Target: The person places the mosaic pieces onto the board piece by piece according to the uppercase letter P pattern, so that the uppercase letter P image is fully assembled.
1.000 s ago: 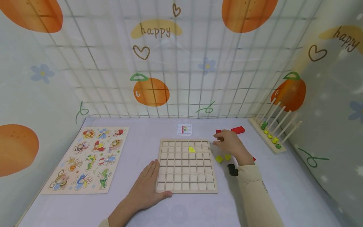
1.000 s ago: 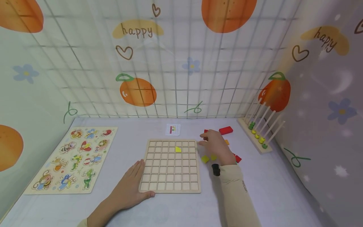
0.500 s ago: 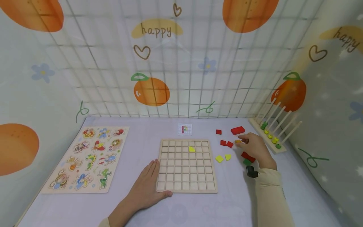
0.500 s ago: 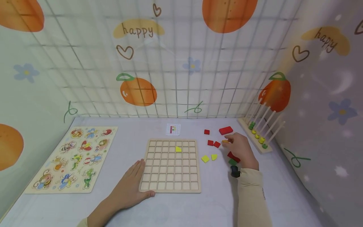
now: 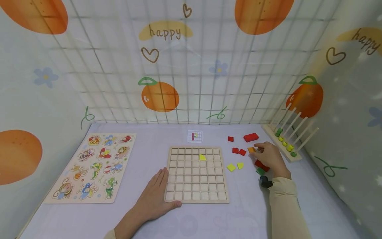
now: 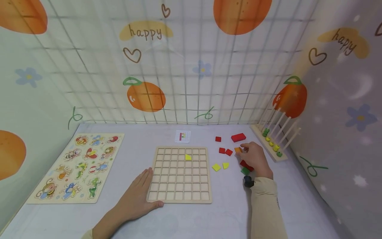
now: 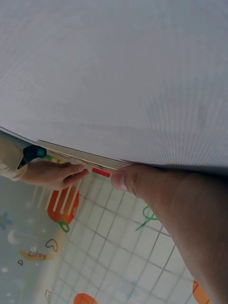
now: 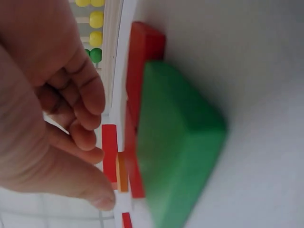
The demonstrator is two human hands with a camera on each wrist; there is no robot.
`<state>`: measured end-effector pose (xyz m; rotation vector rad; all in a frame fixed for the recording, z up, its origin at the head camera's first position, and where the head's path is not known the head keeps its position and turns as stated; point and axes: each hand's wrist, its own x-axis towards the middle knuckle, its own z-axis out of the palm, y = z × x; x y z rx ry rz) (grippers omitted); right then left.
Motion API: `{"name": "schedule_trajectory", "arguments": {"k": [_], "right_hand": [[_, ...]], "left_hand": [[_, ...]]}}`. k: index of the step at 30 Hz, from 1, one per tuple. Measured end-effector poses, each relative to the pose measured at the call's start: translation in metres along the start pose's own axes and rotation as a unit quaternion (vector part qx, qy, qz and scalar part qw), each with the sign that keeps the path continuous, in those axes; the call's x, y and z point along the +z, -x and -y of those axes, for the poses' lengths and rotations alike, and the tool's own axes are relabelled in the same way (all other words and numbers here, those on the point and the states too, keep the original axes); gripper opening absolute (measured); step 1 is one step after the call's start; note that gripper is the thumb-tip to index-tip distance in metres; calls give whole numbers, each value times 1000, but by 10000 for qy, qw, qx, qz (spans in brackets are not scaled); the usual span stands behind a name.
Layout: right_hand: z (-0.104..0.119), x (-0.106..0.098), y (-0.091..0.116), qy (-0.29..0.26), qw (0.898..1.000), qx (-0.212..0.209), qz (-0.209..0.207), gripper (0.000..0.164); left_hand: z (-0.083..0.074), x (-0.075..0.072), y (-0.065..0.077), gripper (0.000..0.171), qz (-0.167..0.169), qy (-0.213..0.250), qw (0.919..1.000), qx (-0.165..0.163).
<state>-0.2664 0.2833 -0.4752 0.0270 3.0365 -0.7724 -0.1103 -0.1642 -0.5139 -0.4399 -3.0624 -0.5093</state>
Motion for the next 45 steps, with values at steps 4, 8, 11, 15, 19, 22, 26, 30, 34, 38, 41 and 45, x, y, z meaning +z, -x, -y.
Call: {"name": "schedule_trajectory", "arguments": {"k": [4,8,11,15,19,22,26,30,34,38,41,45], "right_hand": [[-2,2,-3,-36,10000,6,0,51],[-3,5,-5,-77,10000,33,42,52],[-3,7,-6,-161,9998,78,92,52],[-3,7,-7,-225,9996,117,148,50],[-3,7,-7,-171,9998,84,116,48],[-2,7,-6,-38,10000,21,78,45],[0,6,-4,173,9998,-96,14,41],[3,6,-2,243,9997,-64,34,40],[5,5,-3,294,9994,-35,178,38],[6,4,-3,348,9991,-3,251,38],[7,3,-2,280,9992,157,249,40],[7,3,-2,199,9991,308,227,41]], "left_hand": [[0,1,-1,135,-17,15,10000,-13],[0,2,-1,136,76,39,9999,-66],[0,1,-1,135,93,36,9999,-57],[1,0,-1,135,109,-13,9999,-38],[1,0,-1,134,134,-55,9999,-55],[1,0,-1,135,142,-21,9999,-64],[1,1,-1,135,140,14,9999,-77],[1,1,-1,135,131,11,9999,-83],[0,0,0,135,142,13,9999,-80],[0,-1,0,134,125,-12,9999,-84],[0,-1,0,134,113,8,9999,-89],[0,-2,0,135,103,39,9999,-101]]}}
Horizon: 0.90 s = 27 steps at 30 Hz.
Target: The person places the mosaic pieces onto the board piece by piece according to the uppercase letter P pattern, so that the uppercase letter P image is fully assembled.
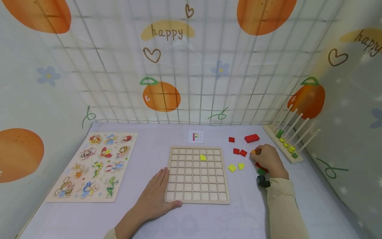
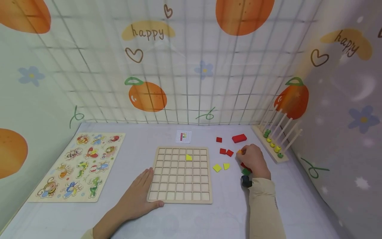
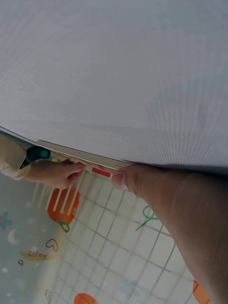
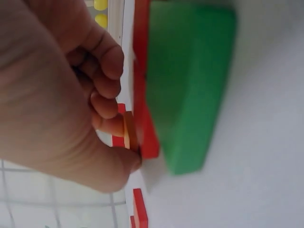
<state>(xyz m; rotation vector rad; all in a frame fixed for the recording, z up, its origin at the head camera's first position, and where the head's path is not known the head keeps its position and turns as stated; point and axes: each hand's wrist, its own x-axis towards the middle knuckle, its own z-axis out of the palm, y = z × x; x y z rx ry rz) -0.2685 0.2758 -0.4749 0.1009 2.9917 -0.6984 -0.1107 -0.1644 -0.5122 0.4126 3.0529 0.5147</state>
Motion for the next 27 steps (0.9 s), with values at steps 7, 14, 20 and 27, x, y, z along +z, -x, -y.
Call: {"name": "schedule_trajectory", "arguments": {"k": [7,14,20,27], "right_hand": [[-2,3,0,-59,9998,19,-191,41],[3,-1,1,55,9980,-425,-471,38],[14,-7,5,33,9969,-551,-565,35],[27,-12,11,-42,9942,-875,-621,31]], "left_hand": [[-1,0,0,133,-68,-66,10000,24],[-1,-1,1,132,-140,-42,9999,77],[0,1,0,133,-57,-82,9999,81],[2,3,-1,133,-78,-61,9999,108]]}}
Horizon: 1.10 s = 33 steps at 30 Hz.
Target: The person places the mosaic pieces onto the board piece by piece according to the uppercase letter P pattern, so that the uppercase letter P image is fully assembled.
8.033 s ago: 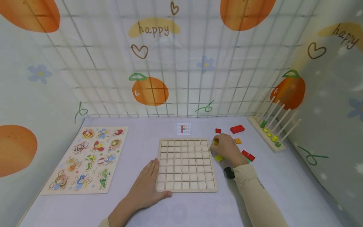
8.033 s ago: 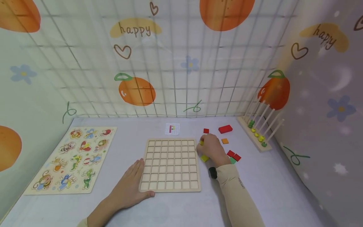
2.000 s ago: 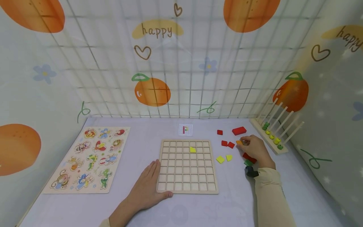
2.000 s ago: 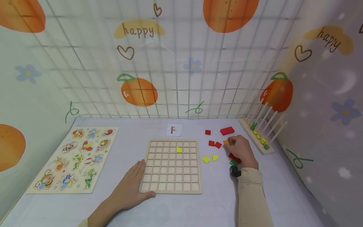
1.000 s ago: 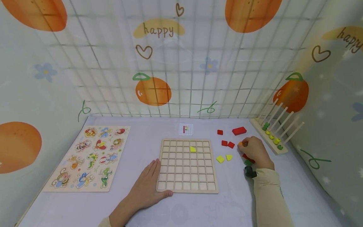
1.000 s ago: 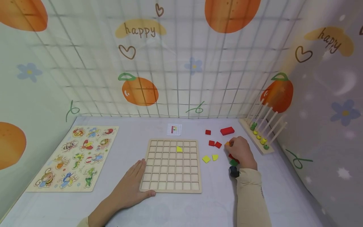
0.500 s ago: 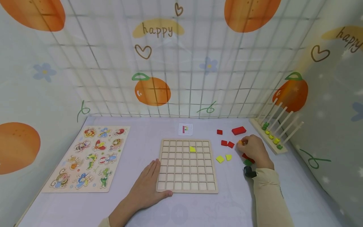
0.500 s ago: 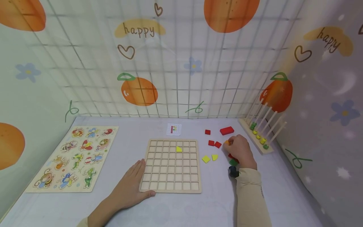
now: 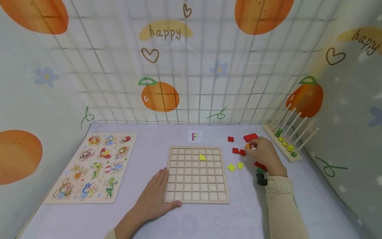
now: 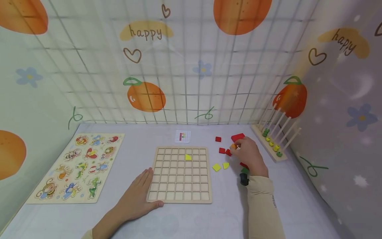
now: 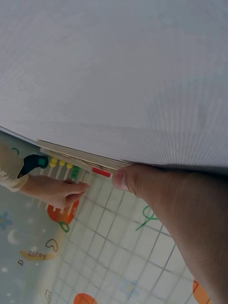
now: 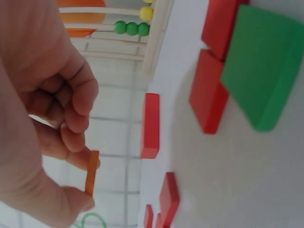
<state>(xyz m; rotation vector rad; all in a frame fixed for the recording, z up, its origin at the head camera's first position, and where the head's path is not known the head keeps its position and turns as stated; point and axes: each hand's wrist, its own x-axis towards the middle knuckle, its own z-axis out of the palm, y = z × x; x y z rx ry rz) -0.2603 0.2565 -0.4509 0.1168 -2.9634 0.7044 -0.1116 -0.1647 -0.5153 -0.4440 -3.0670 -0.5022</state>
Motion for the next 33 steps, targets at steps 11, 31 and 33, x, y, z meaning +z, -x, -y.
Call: {"name": "schedule_trajectory", "arguments": {"k": [11,31,33], "right_hand": [[17,-3,0,-32,9994,-326,63,27],[63,3,1,-459,9900,-1316,222,18],[68,6,1,-435,9881,-1465,180,16]], "left_hand": [[-1,-1,1,132,-175,-45,9998,50],[-2,-1,1,132,-178,-31,9998,17],[-2,-1,1,131,-196,-42,9998,33]]}}
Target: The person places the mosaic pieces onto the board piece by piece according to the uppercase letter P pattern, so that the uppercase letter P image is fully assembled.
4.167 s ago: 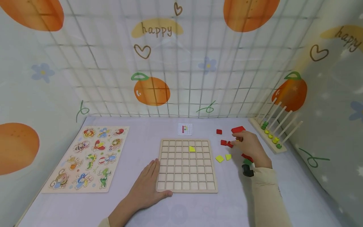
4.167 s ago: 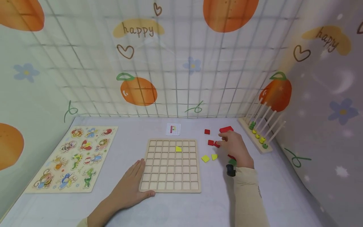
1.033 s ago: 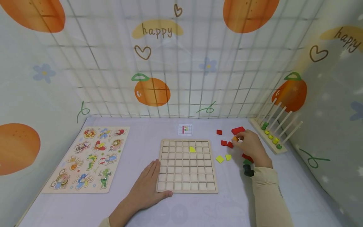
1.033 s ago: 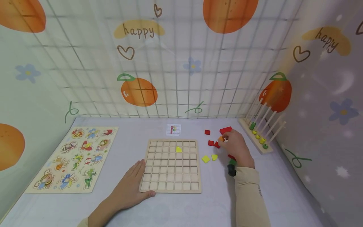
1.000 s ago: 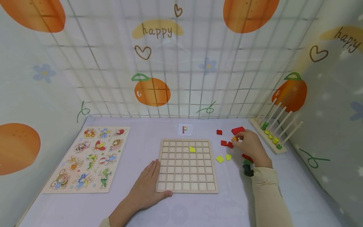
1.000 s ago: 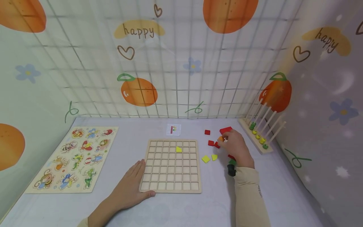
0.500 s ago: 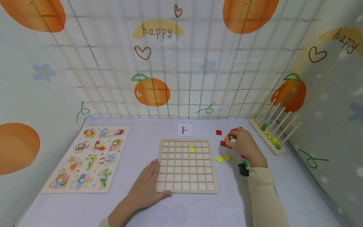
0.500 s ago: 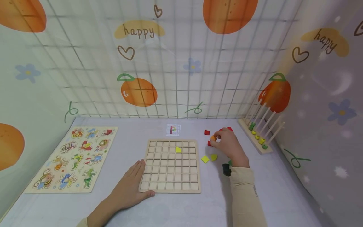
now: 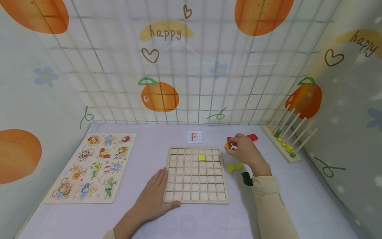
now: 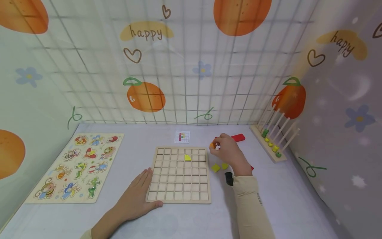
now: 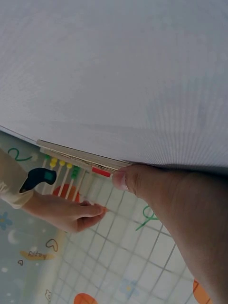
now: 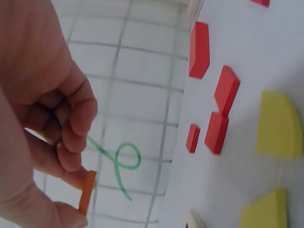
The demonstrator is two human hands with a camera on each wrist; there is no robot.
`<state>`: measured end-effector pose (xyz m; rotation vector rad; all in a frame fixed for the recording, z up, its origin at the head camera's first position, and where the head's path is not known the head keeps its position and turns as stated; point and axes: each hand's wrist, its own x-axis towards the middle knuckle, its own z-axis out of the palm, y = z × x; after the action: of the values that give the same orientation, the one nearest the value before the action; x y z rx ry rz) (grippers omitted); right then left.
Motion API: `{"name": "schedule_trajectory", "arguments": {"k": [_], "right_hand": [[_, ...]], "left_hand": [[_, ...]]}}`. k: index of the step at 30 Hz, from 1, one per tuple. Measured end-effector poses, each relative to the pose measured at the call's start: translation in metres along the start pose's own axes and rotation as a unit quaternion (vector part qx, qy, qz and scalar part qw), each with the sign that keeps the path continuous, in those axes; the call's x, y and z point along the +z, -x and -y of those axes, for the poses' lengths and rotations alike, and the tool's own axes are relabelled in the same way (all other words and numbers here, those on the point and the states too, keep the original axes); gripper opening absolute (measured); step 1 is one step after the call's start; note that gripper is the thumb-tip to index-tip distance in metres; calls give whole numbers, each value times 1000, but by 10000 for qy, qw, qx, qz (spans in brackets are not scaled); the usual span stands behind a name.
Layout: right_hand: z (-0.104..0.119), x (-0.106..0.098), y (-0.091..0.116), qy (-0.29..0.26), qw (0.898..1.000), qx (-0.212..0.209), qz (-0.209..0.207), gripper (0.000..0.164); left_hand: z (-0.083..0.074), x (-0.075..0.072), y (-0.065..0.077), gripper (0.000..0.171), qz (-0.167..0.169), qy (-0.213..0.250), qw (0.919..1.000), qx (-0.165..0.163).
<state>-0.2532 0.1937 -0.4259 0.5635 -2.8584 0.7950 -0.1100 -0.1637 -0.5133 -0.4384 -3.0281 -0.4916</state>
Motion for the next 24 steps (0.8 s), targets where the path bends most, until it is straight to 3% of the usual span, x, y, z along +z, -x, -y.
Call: {"name": "schedule_trajectory", "arguments": {"k": [9,18,24], "right_hand": [[20,12,-5,130,9980,-616,1,10],[39,22,-14,199,9969,-729,225,14],[52,34,-16,88,9970,-517,566,14]], "left_hand": [[0,0,0,131,96,-51,9999,-20],[2,0,1,131,-4,-69,10000,47],[2,2,1,131,-20,-35,10000,38]]}}
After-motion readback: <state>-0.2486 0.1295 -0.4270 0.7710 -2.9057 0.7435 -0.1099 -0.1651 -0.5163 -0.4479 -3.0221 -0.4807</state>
